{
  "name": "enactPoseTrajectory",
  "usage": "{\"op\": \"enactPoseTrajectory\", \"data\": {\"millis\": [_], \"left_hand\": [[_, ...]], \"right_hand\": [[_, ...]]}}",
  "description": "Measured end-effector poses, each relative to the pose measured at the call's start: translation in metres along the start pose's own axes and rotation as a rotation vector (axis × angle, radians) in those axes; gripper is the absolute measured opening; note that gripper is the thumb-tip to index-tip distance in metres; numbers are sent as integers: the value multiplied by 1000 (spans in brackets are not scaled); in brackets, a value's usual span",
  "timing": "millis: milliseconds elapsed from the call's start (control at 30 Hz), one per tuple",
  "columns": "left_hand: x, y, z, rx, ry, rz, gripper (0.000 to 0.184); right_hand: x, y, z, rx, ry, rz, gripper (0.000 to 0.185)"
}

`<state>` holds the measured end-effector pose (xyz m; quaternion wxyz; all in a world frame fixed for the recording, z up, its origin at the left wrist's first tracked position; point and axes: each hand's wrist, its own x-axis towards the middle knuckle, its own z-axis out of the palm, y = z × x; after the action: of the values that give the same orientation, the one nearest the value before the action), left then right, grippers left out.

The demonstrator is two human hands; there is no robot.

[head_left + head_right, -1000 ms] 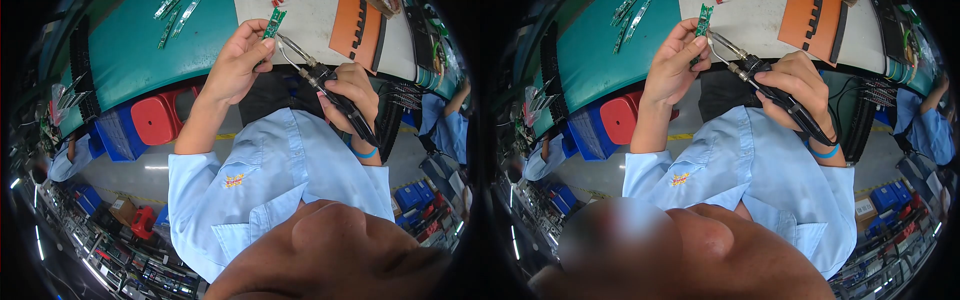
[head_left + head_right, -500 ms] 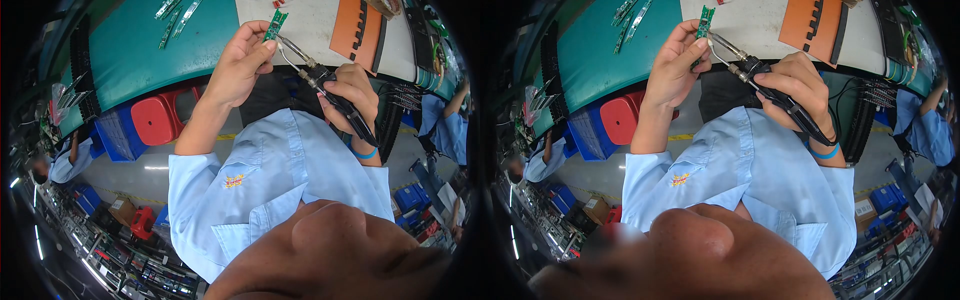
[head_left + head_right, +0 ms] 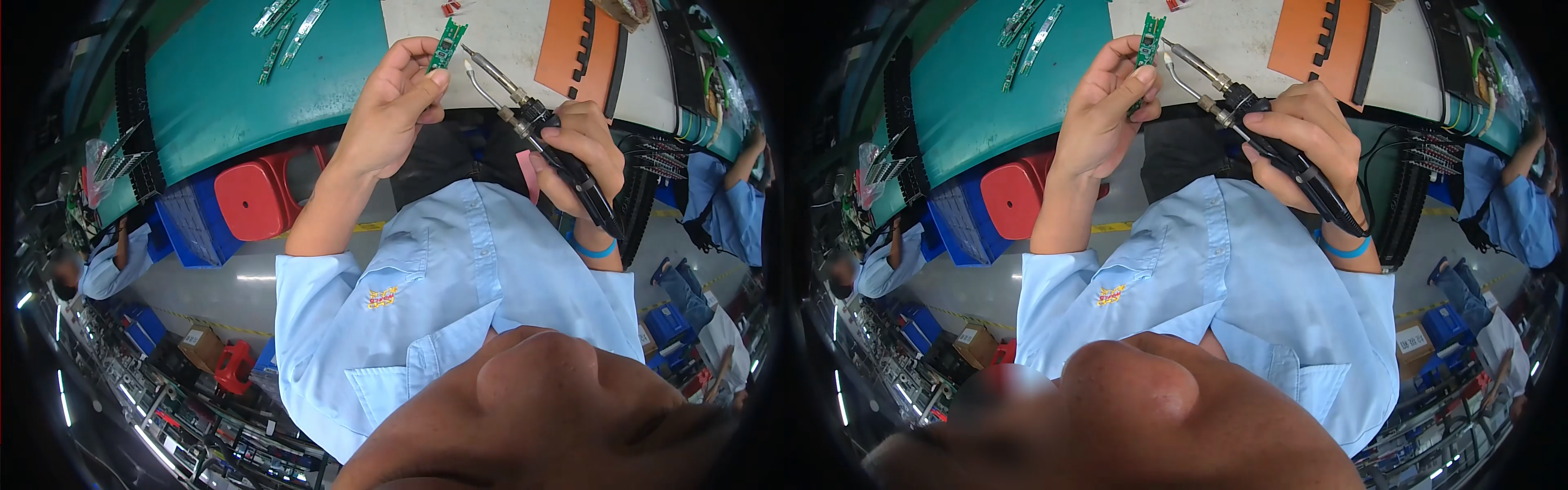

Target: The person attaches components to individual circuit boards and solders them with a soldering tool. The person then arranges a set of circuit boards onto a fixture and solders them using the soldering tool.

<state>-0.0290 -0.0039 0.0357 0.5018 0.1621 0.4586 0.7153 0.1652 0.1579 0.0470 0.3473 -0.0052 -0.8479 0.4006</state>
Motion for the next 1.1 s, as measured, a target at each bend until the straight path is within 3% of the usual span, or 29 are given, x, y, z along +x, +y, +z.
{"op": "enactPoseTrajectory", "data": {"millis": [633, 867, 1033, 1100], "left_hand": [[-2, 2, 4, 51, 30, -1, 35], [-3, 5, 1, 55, 51, -6, 35], [8, 8, -4, 107, 97, 107, 35], [8, 11, -6, 195, 179, 171, 34]], "right_hand": [[5, -1, 0, -21, -20, -17, 38], [4, 14, -17, -68, 80, -37, 39], [9, 68, -56, -231, 328, 108, 44], [16, 87, -61, -424, 632, 438, 35]]}}
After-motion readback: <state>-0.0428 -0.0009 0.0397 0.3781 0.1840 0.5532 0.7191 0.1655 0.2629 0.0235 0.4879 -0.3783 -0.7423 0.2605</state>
